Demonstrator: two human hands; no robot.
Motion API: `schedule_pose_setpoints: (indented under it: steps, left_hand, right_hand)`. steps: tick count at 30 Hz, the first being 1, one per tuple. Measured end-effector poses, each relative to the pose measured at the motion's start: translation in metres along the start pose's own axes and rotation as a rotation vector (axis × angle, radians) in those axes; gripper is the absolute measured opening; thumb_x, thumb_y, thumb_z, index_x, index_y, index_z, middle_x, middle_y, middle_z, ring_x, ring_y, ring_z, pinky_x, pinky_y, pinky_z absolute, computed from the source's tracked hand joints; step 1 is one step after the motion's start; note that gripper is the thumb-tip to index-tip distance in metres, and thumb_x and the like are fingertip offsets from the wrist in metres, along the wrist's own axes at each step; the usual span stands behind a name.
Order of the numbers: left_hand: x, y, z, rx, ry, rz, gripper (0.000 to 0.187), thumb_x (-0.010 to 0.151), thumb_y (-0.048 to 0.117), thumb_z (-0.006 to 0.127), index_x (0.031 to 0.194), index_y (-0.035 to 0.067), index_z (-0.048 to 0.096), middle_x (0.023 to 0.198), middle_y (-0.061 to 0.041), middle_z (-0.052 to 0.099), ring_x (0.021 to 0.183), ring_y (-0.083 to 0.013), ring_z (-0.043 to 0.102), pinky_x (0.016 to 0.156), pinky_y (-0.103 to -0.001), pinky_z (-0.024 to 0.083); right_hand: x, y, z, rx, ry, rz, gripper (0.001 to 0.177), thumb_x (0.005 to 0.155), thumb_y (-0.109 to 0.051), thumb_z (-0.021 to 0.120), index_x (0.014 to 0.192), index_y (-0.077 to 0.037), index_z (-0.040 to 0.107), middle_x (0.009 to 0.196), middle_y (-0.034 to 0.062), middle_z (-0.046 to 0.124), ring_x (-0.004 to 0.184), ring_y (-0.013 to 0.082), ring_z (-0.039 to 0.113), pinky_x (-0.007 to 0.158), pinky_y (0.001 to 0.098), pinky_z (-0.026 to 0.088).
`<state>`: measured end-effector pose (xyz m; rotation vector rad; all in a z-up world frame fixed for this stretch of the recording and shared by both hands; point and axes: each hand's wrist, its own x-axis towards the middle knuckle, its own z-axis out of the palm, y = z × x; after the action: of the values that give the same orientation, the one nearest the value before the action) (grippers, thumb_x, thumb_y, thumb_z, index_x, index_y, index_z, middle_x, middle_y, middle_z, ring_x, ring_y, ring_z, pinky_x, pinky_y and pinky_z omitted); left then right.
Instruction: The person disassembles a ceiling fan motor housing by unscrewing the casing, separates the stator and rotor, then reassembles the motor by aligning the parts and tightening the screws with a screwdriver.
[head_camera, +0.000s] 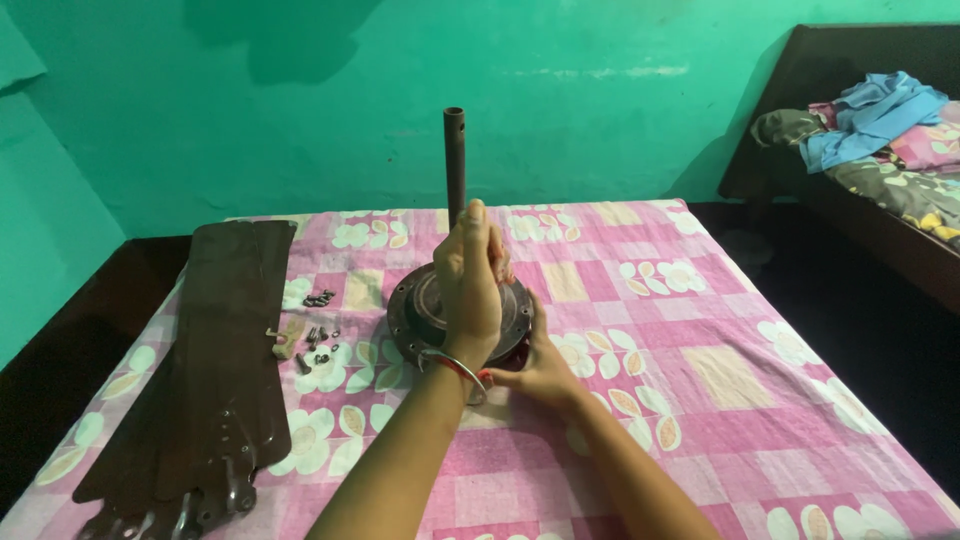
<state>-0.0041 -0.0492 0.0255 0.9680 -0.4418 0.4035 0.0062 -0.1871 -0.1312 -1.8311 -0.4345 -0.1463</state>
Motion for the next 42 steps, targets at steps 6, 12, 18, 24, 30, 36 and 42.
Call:
schedule_pose_setpoints:
  steps: [6,12,18,24,30,36,42]
  left_hand:
    - [-0.023,-0.041,0.004,-0.322,0.088,-0.128,0.042,0.103,0.038,0.048,0.071,0.011,0.042,0.063,-0.001,0.041,0.061,-0.0141,0.042,0.062,-0.031,0.036]
    - [-0.043,-0.102,-0.004,-0.516,0.156,-0.295,0.036,0.1,0.034,0.046,0.072,0.011,0.044,0.067,-0.002,0.043,0.066,-0.0152,0.042,0.067,-0.032,0.036]
    - [-0.064,-0.142,-0.019,-0.565,0.195,-0.368,0.018,0.092,0.019,0.046,0.081,0.007,0.054,0.072,-0.006,0.053,0.071,-0.0185,0.051,0.075,-0.034,0.045]
    - [-0.085,-0.093,-0.036,0.288,0.076,-0.2,0.015,0.09,0.004,0.048,0.094,-0.001,0.062,0.088,-0.009,0.066,0.086,-0.0224,0.067,0.081,-0.036,0.055]
    - [-0.092,0.002,-0.024,0.979,-0.276,0.407,0.019,0.089,0.003,0.055,0.105,-0.001,0.063,0.1,-0.01,0.067,0.095,-0.0216,0.068,0.085,-0.034,0.054]
    - [-0.016,0.029,-0.031,1.104,-0.318,0.397,0.018,0.089,0.004,0.057,0.105,0.0,0.064,0.1,-0.01,0.067,0.095,-0.0213,0.067,0.085,-0.034,0.054]
    - [0.018,0.065,-0.039,1.106,-0.283,0.326,0.018,0.089,0.005,0.059,0.105,0.001,0.065,0.1,-0.01,0.068,0.094,-0.021,0.067,0.085,-0.034,0.054]
  right_hand:
    - [-0.008,0.036,-0.061,0.743,0.439,0.161,0.084,0.083,0.009,0.048,0.154,-0.018,0.014,0.151,0.0217,0.042,0.133,0.0382,0.051,0.108,0.0493,0.045]
    - [-0.017,0.052,-0.092,0.556,0.93,0.102,0.03,0.106,-0.013,0.044,0.133,-0.001,0.051,0.122,0.0215,0.065,0.1,0.0298,0.066,0.091,0.0393,0.057]
    - [-0.018,0.031,-0.064,-0.149,0.662,0.0,0.033,0.105,-0.026,0.049,0.104,-0.001,0.069,0.08,0.0072,0.074,0.068,0.0148,0.066,0.062,0.0319,0.053]
    - [-0.019,0.004,-0.048,-0.431,0.544,0.257,0.036,0.1,-0.036,0.059,0.088,-0.006,0.077,0.061,0.0103,0.068,0.054,0.0198,0.062,0.055,0.0369,0.047]
    - [-0.016,0.003,-0.047,-0.55,0.54,0.374,0.045,0.1,-0.048,0.055,0.088,-0.012,0.079,0.069,0.0103,0.074,0.059,0.0247,0.07,0.061,0.0398,0.051]
    - [-0.014,0.009,-0.047,-0.678,0.496,0.391,0.042,0.097,-0.05,0.056,0.091,-0.016,0.08,0.077,0.0079,0.077,0.065,0.0273,0.071,0.063,0.043,0.053]
    - [-0.013,0.012,-0.049,-0.659,0.491,0.399,0.044,0.097,-0.051,0.055,0.094,-0.016,0.081,0.077,0.0082,0.077,0.065,0.027,0.072,0.063,0.0423,0.054]
